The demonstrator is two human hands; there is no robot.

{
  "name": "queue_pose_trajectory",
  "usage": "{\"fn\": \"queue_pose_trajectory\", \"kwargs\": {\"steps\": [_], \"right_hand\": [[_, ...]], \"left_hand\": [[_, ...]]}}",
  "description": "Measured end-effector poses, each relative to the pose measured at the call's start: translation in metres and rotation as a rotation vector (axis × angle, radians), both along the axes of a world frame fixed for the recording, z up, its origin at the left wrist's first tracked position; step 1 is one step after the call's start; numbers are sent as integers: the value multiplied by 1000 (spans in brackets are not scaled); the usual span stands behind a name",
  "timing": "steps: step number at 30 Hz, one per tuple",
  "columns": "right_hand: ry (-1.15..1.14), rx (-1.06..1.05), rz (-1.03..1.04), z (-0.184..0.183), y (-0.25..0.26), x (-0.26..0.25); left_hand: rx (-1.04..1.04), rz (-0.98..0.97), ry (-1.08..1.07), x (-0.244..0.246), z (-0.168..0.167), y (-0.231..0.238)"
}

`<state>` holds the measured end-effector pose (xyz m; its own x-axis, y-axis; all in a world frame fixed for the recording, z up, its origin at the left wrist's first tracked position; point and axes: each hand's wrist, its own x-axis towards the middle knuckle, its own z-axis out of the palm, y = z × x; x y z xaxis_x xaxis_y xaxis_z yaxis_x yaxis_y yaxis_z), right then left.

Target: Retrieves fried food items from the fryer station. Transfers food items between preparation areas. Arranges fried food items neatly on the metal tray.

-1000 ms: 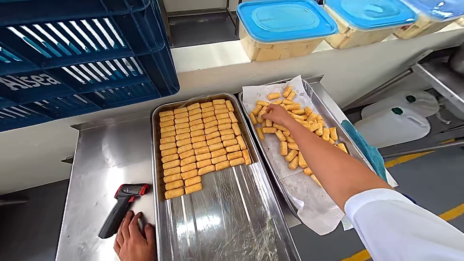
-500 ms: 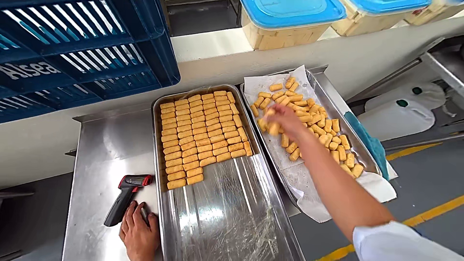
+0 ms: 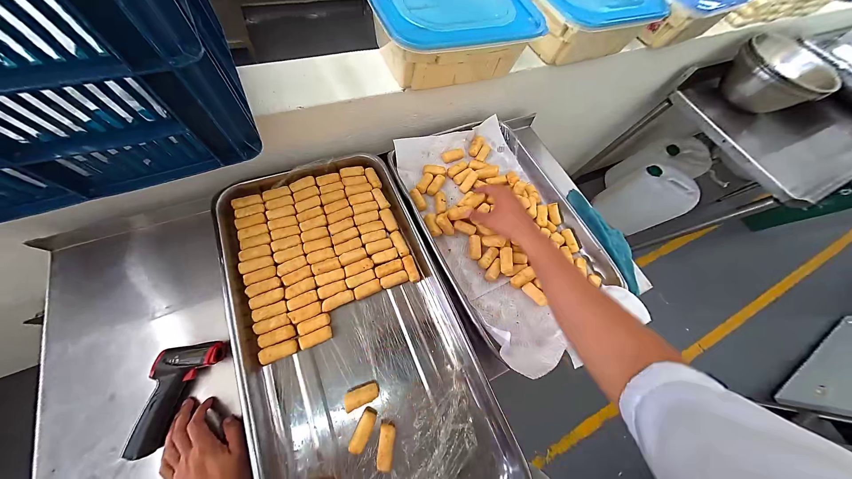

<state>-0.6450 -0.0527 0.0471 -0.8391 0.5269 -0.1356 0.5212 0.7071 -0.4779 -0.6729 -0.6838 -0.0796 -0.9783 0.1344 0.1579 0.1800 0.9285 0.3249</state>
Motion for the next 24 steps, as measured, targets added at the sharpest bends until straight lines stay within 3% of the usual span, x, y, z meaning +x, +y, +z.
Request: {"fn": "queue_pose_trajectory", "kwargs": {"steps": [2,4,9,14,24], "right_hand": [[-73,101,-91,-23,60,-2],[-191,95,-118,-38,74,3],[-261,224,170,-29,40,14],[-423,240,92,-23,43,4],[-591,186,192,-19,35,0]], "left_hand": [[9,6,8,-1,-1,-1],[14,3,9,-1,-1,-1],[15,-5,3,-2,-2,-2],[23,8,10,0,-3,0],[23,12,28,0,-1,2]]}}
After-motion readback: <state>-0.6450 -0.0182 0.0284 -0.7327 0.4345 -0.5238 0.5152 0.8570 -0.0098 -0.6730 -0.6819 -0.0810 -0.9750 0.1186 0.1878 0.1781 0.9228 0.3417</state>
